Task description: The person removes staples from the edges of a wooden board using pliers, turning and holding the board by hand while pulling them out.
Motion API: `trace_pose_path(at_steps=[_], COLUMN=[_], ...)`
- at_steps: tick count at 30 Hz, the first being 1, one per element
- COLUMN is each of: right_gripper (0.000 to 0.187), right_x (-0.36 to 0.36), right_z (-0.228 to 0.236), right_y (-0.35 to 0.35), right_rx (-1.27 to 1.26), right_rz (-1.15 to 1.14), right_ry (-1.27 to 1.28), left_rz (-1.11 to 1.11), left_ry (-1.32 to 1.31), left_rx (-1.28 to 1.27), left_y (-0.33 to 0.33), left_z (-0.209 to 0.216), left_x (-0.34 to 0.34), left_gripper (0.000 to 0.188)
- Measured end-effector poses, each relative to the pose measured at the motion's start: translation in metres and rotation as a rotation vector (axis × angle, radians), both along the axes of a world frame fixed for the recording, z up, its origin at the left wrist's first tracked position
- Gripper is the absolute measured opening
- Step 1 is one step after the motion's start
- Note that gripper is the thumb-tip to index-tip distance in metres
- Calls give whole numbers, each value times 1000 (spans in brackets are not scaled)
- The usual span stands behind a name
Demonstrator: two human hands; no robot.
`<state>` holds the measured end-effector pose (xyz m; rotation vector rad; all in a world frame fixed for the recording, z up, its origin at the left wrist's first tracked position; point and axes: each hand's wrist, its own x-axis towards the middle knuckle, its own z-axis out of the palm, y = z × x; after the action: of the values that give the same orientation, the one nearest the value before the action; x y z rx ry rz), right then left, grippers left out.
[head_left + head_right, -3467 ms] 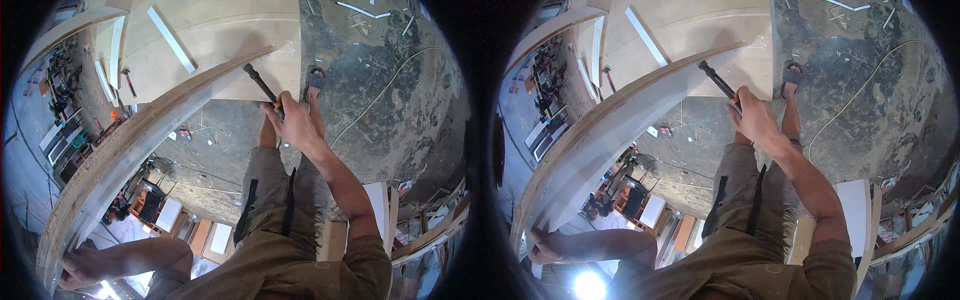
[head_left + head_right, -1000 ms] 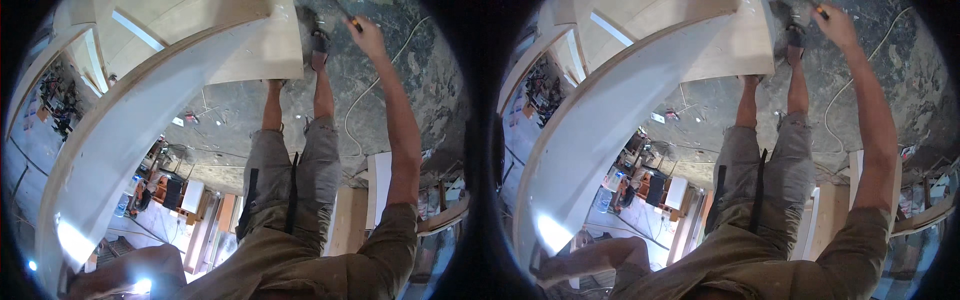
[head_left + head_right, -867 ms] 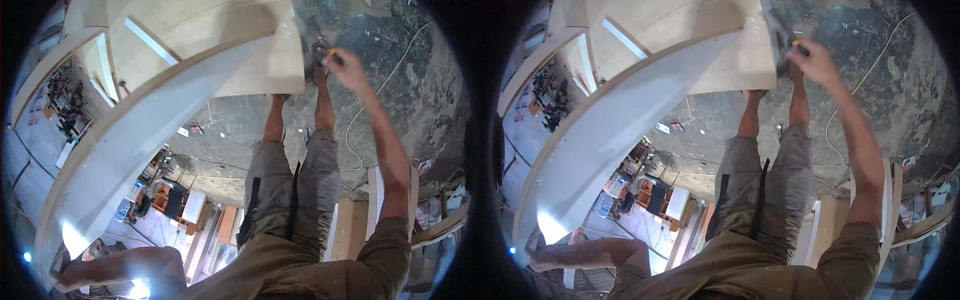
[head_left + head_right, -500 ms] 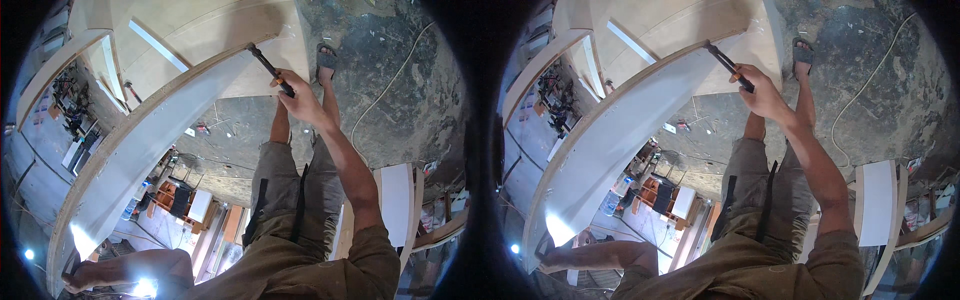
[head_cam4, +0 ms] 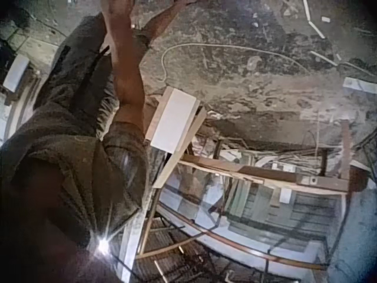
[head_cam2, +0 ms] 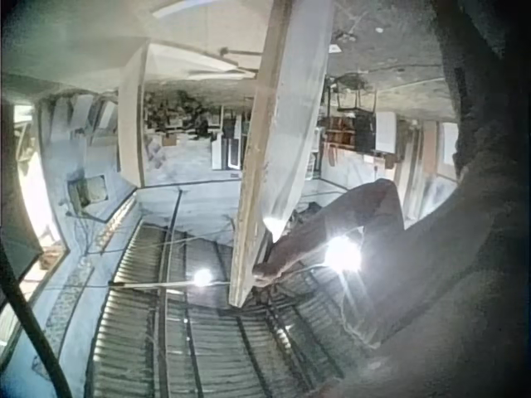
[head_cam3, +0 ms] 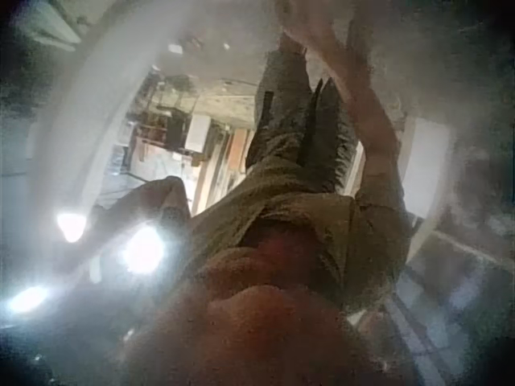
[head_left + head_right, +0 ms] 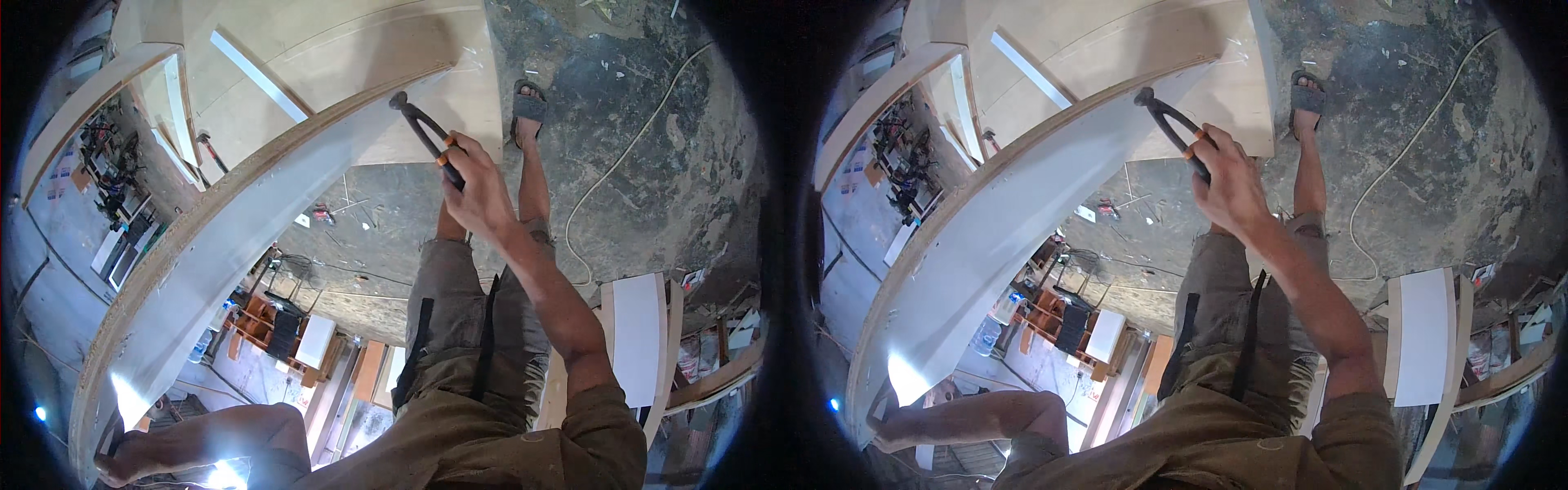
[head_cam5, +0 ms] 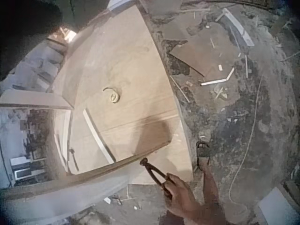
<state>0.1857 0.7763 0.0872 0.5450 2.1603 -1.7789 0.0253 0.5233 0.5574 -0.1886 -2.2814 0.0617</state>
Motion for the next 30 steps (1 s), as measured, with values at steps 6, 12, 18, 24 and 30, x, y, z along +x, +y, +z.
trace_pose_path(at_steps=[6, 12, 18, 24, 30], right_gripper=[25, 28, 24, 30, 25], right_x=[-1, 3, -2, -6, -8], right_z=[18, 14, 20, 26, 18], right_y=[-19, -24, -19, -11, -14], right_rx=[188, 132, 84, 187, 196], right_rz=[-37, -103, -134, -63, -53], right_ry=[30, -16, -18, -4, 11], left_rz=[-7, -10, -13, -13, -14], left_ry=[2, 3, 8, 7, 5], left_rx=[-4, -2, -1, -1, 2], left_y=[1, 1, -1, -1, 0], left_z=[2, 4, 6, 5, 9], left_x=[-2, 1, 2, 3, 1], left_gripper=[48, 48, 49, 49, 50])
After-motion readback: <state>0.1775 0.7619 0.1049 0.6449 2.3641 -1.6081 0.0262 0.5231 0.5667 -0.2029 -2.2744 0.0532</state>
